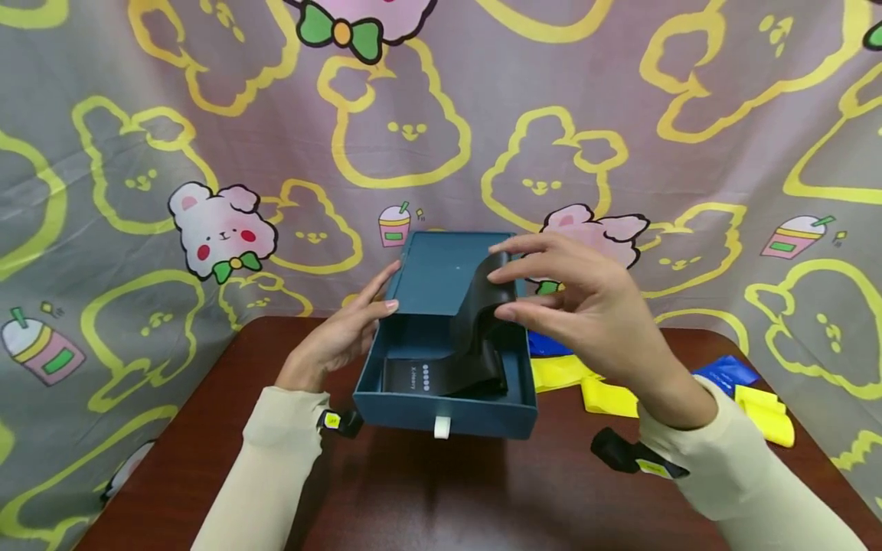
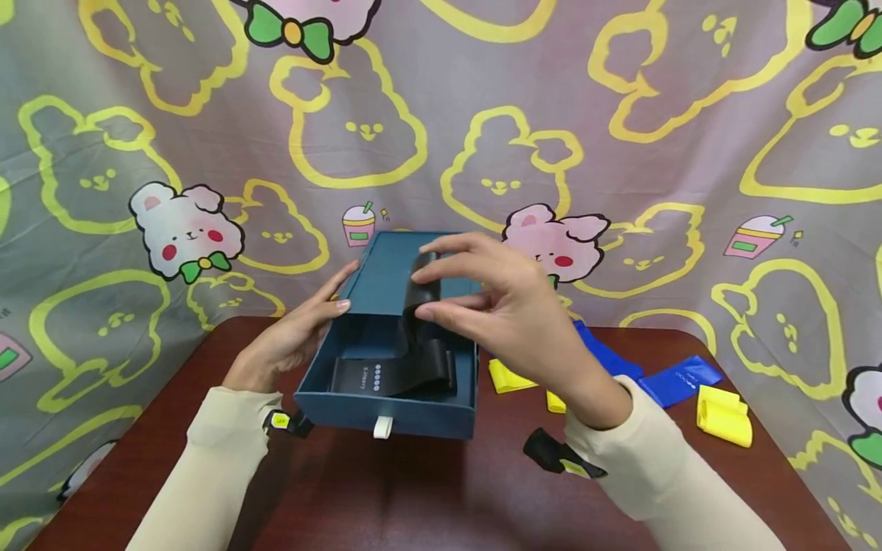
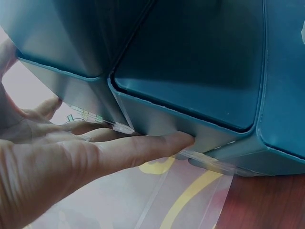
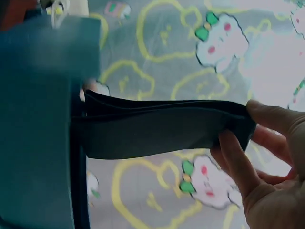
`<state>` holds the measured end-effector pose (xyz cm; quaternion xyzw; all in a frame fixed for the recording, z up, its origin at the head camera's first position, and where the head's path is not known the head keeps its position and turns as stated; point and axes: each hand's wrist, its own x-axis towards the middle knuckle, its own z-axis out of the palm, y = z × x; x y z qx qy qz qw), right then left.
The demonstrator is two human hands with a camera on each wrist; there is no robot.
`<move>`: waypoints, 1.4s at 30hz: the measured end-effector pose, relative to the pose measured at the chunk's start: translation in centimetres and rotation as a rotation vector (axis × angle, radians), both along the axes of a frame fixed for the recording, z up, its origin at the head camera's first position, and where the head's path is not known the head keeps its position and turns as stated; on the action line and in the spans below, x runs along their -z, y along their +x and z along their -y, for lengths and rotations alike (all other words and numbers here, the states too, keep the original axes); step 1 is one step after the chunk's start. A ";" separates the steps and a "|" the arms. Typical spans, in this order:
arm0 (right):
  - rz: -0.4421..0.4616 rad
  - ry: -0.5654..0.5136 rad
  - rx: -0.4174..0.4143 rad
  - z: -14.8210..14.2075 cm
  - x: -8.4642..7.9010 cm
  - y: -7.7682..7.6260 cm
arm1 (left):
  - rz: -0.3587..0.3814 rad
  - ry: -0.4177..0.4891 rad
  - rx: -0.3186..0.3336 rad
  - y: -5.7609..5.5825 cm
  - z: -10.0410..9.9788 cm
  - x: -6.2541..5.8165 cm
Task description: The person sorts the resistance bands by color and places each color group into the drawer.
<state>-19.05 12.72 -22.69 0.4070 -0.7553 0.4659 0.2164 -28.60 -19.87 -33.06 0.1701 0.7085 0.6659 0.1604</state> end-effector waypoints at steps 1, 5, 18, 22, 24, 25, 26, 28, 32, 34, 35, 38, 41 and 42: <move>0.007 0.015 -0.005 0.5 0.1 0.0 | 0.002 0.002 0.001 0.0 0.0 0.0; 0.079 0.066 -0.036 2.3 0.5 0.1 | 0.007 0.012 0.006 0.1 0.1 0.0; 0.206 0.132 -0.131 6.2 0.6 0.3 | 0.022 0.056 0.048 -0.1 0.2 -0.2; 0.232 0.152 -0.131 7.1 0.8 0.2 | 0.028 0.075 0.050 -0.1 0.3 -0.2; 0.248 0.163 -0.118 7.2 1.0 0.1 | 0.032 0.069 0.047 -0.1 0.2 -0.2; 0.254 0.169 -0.110 7.2 1.2 0.0 | 0.032 0.059 0.044 -0.1 0.2 -0.2; 0.261 0.176 -0.101 7.1 1.4 -0.2 | 0.030 0.051 0.041 -0.1 0.2 -0.2; 0.273 0.192 -0.081 6.7 1.8 -0.5 | 0.032 0.039 0.035 -0.2 0.1 -0.2; 0.305 0.242 -0.033 5.4 2.6 -1.1 | 0.038 0.050 0.025 -0.2 0.0 -0.2; 0.319 0.274 -0.011 4.8 2.9 -1.3 | 0.039 0.042 0.017 -0.2 0.0 -0.2; 0.323 0.289 -0.004 4.4 3.1 -1.4 | 0.037 0.039 0.016 -0.2 0.0 -0.2; 0.314 0.330 0.010 3.5 3.5 -1.6 | 0.028 0.025 0.012 -0.2 -0.1 -0.2; 0.285 0.371 0.026 2.9 4.0 -1.7 | 0.023 0.019 0.011 -0.1 -0.1 -0.1; 0.276 0.385 0.032 2.7 4.1 -1.7 | 0.023 0.020 0.009 -0.1 -0.1 -0.1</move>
